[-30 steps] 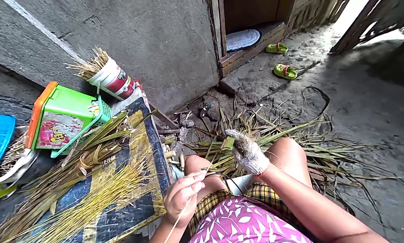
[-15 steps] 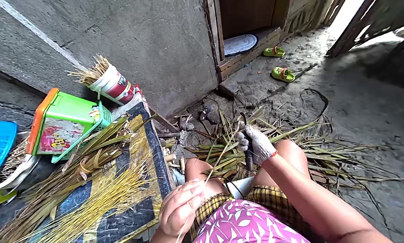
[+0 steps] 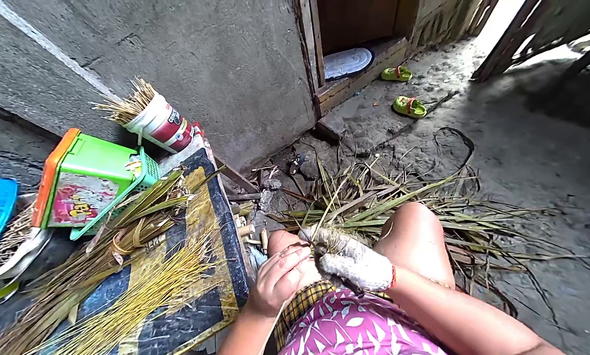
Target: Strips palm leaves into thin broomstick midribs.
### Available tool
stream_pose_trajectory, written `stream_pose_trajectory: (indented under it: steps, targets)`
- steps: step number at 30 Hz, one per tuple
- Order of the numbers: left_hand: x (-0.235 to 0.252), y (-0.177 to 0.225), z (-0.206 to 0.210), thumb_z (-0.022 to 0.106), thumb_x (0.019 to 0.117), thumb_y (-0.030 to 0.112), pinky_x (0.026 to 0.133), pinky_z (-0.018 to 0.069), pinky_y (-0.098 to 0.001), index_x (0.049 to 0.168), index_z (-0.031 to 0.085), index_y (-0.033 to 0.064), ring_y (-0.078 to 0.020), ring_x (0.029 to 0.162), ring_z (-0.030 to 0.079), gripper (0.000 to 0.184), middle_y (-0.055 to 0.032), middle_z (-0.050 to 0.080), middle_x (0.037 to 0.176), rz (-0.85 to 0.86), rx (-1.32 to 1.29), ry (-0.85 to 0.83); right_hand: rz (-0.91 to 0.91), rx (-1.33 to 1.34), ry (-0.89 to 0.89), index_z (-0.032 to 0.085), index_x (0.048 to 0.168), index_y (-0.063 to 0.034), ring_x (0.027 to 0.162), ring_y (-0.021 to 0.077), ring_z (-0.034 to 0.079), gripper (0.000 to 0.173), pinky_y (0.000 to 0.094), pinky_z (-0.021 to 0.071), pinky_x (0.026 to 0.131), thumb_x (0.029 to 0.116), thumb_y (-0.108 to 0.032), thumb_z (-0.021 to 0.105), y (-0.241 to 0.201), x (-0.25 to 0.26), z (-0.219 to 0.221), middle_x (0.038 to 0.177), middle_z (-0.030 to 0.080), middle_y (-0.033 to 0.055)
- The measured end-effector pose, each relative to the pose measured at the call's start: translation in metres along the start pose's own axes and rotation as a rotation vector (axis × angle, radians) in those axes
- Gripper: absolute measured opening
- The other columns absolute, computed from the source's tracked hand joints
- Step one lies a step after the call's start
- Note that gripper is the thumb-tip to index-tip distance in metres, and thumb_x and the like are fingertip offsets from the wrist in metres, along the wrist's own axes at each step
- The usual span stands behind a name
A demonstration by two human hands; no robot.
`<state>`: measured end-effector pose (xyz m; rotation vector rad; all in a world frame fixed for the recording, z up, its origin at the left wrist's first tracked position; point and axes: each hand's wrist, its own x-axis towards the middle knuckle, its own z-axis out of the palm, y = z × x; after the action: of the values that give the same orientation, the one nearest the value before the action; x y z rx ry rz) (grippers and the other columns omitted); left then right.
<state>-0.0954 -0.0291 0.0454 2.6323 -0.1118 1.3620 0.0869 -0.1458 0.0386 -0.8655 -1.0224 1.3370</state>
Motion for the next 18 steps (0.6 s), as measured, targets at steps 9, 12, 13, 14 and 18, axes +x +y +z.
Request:
stream_pose_trajectory:
  steps: [9, 12, 13, 14, 18]
  targets:
    - [-0.004, 0.005, -0.004, 0.065, 0.1, 0.006, 0.092, 0.0617, -0.0299, 0.099, 0.058, 0.0071, -0.0159, 0.102, 0.074, 0.007, -0.0063, 0.074, 0.104, -0.103, 0.027, 0.088, 0.052, 0.332, 0.372, 0.048, 0.136, -0.0092, 0.05, 0.0073, 0.053, 0.032, 0.0232, 0.0496, 0.047, 0.1041, -0.014, 0.043, -0.001, 0.024, -0.012, 0.066, 0.051, -0.0035]
    - [-0.006, 0.009, -0.004, 0.065, 0.1001, 0.007, 0.091, 0.062, -0.0299, 0.099, 0.057, 0.0085, -0.0153, 0.101, 0.075, 0.008, -0.0049, 0.074, 0.103, -0.131, 0.015, 0.104, 0.02, 0.34, 0.534, 0.05, 0.125, -0.0074, 0.051, 0.0086, 0.054, 0.02, 0.0234, 0.0511, 0.048, 0.1082, -0.015, 0.042, -0.005, 0.03, -0.028, 0.065, 0.052, -0.0016]
    - [-0.006, 0.01, -0.004, 0.065, 0.1002, 0.008, 0.091, 0.0623, -0.0298, 0.1, 0.056, 0.0092, -0.0148, 0.1, 0.075, 0.009, -0.004, 0.074, 0.103, -0.135, 0.014, 0.113, 0.005, 0.332, 0.543, 0.05, 0.126, -0.0069, 0.05, 0.0085, 0.054, 0.021, 0.0233, 0.051, 0.048, 0.1079, -0.014, 0.042, -0.005, 0.03, -0.028, 0.065, 0.052, -0.0017]
    - [-0.006, 0.011, -0.004, 0.066, 0.1002, 0.008, 0.09, 0.0625, -0.03, 0.1, 0.056, 0.0095, -0.0147, 0.1, 0.075, 0.01, -0.0036, 0.074, 0.103, -0.139, 0.009, 0.123, -0.004, 0.319, 0.531, 0.049, 0.128, -0.007, 0.05, 0.0083, 0.053, 0.023, 0.0233, 0.051, 0.048, 0.1078, -0.015, 0.042, -0.006, 0.029, -0.025, 0.065, 0.051, -0.0022]
    - [-0.005, 0.01, -0.001, 0.067, 0.0998, 0.009, 0.09, 0.0625, -0.0291, 0.101, 0.056, 0.0094, -0.0146, 0.101, 0.075, 0.01, -0.0035, 0.074, 0.105, -0.143, 0.001, 0.135, -0.018, 0.158, 0.258, 0.048, 0.141, -0.0082, 0.053, 0.0066, 0.053, 0.042, 0.0245, 0.0501, 0.05, 0.0988, -0.016, 0.048, -0.001, 0.012, -0.003, 0.069, 0.054, -0.005]
